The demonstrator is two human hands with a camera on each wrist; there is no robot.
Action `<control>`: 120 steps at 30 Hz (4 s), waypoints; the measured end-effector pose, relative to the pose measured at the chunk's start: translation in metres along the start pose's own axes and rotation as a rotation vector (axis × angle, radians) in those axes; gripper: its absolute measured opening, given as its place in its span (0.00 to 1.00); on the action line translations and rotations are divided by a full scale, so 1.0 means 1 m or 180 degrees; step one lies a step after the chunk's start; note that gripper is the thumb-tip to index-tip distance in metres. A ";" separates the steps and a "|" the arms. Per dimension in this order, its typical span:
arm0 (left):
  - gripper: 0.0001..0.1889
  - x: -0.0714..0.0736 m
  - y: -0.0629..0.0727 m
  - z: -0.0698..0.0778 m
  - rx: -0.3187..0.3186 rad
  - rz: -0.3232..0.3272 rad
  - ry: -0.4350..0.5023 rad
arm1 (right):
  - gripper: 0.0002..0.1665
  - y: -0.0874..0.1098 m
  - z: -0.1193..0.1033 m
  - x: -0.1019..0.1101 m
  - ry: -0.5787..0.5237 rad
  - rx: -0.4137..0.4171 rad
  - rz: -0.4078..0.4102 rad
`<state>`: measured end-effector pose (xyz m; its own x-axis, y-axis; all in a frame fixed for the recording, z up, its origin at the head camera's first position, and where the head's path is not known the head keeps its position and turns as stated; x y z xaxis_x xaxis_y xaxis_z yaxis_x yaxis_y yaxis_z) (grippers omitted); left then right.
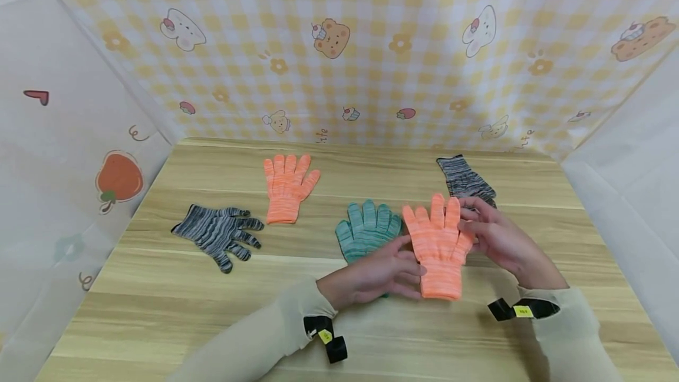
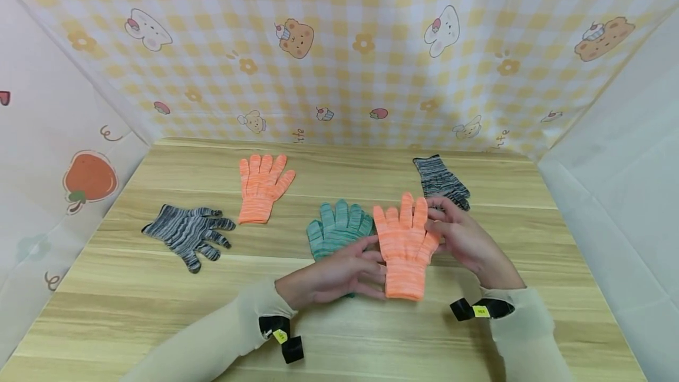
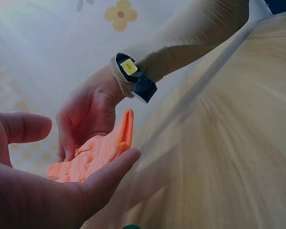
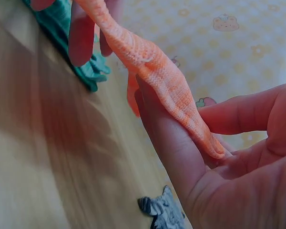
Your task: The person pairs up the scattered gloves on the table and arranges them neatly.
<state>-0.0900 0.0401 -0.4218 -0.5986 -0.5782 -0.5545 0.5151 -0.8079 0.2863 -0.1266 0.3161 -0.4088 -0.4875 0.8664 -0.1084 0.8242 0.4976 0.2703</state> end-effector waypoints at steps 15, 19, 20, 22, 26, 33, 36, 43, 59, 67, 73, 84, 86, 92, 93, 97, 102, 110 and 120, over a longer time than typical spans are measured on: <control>0.50 -0.008 -0.002 -0.009 0.0151 0.0101 0.0171 | 0.25 0.001 0.016 0.009 0.0156 -0.0274 0.0027; 0.49 -0.009 -0.002 -0.009 0.0137 0.0039 0.0128 | 0.27 0.000 0.018 0.010 0.0240 -0.0376 0.0076; 0.49 -0.009 -0.001 -0.009 0.0138 0.0026 0.0114 | 0.28 0.000 0.018 0.010 0.0243 -0.0399 0.0078; 0.49 -0.010 -0.001 -0.009 0.0155 0.0012 0.0075 | 0.29 0.000 0.018 0.011 0.0235 -0.0439 0.0076; 0.49 -0.011 0.000 -0.009 0.0192 0.0011 0.0053 | 0.30 0.000 0.018 0.012 0.0226 -0.0486 0.0067; 0.49 -0.011 0.002 -0.009 0.0216 -0.0005 0.0054 | 0.31 -0.001 0.017 0.012 0.0281 -0.0500 0.0057; 0.49 -0.010 0.002 -0.009 0.0226 -0.0023 0.0052 | 0.32 0.000 0.017 0.011 0.0305 -0.0504 0.0051; 0.49 -0.008 0.002 -0.010 0.0235 -0.0011 0.0026 | 0.34 0.001 0.015 0.012 0.0439 -0.0525 0.0034; 0.49 -0.007 0.002 -0.010 0.0234 -0.0009 0.0017 | 0.31 0.006 0.014 0.016 0.0718 -0.0475 -0.0003; 0.49 -0.007 0.003 -0.010 0.0239 -0.0014 -0.0015 | 0.29 0.009 0.012 0.016 0.0873 -0.0490 0.0006; 0.48 -0.007 0.003 -0.011 0.0240 -0.0028 -0.0047 | 0.27 0.013 0.012 0.018 0.0919 -0.0456 -0.0013; 0.47 -0.007 0.005 -0.010 0.0225 -0.0040 -0.0085 | 0.26 0.017 0.011 0.022 0.0877 -0.0395 -0.0022; 0.47 -0.007 0.006 -0.010 0.0225 -0.0034 -0.0088 | 0.26 0.018 0.011 0.023 0.0873 -0.0378 -0.0020; 0.48 -0.007 0.008 -0.010 0.0218 -0.0034 -0.0100 | 0.24 0.020 0.013 0.026 0.0860 -0.0403 0.0034; 0.47 -0.007 0.009 -0.010 0.0216 -0.0034 -0.0107 | 0.23 0.020 0.013 0.027 0.0866 -0.0407 0.0043; 0.47 -0.007 0.010 -0.009 0.0207 -0.0021 -0.0125 | 0.24 0.020 0.013 0.030 0.0885 -0.0469 0.0093; 0.47 -0.006 0.011 -0.010 0.0199 -0.0020 -0.0134 | 0.24 0.022 0.014 0.034 0.0877 -0.0517 0.0128; 0.47 -0.004 0.012 -0.013 0.0208 0.0007 -0.0161 | 0.24 0.023 0.017 0.040 0.0799 -0.0551 0.0198; 0.45 -0.004 0.013 -0.014 0.0191 -0.0011 -0.0172 | 0.20 0.028 0.020 0.050 0.0662 -0.0501 0.0197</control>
<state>-0.0721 0.0333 -0.4261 -0.6334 -0.5792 -0.5131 0.4761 -0.8144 0.3316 -0.1220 0.3739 -0.4255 -0.4998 0.8594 0.1075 0.8072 0.4172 0.4177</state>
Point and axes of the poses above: each hand's wrist, its own y-axis away from the middle knuckle, its own x-axis out of the back of the hand, z = x × y, the point moved 1 cm from there along -y, towards the middle knuckle, and after that the axes turned 10 degrees about -z, right-handed, at the moved point
